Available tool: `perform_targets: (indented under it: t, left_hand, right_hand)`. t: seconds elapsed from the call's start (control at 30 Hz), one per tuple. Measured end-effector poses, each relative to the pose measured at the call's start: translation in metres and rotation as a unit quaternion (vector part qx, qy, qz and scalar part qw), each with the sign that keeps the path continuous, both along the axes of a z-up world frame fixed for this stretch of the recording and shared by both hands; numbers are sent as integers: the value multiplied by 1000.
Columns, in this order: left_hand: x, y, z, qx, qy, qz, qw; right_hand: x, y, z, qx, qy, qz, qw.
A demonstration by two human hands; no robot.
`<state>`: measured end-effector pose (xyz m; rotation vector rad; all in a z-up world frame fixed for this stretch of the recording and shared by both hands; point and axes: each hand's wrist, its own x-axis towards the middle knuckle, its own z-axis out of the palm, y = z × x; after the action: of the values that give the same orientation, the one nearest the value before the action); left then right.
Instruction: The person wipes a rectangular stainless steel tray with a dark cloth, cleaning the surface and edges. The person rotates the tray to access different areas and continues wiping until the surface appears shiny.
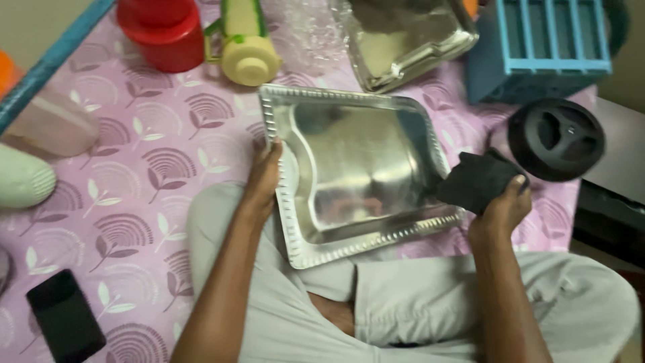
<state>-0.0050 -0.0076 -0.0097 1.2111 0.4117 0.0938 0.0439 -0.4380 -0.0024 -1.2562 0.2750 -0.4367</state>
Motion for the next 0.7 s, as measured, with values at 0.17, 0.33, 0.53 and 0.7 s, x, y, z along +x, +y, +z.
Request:
perform_targets:
  t: [0.17,0.33,0.53,0.7]
  left_hand:
    - [8,-1,-5,-2,-15,44,999]
    - [10,4,5,66,29,99,992]
    - [11,-3,6,102,72,89,988]
    - [14,0,3,32,56,93,994]
  right_hand:
    - [40,47,-35,-269,133,12,954]
    - [32,136,-17,-621,-182,209,733]
    - [76,222,36,-613,-146,254,734]
    - [49,314,67,-569,-241,351,704]
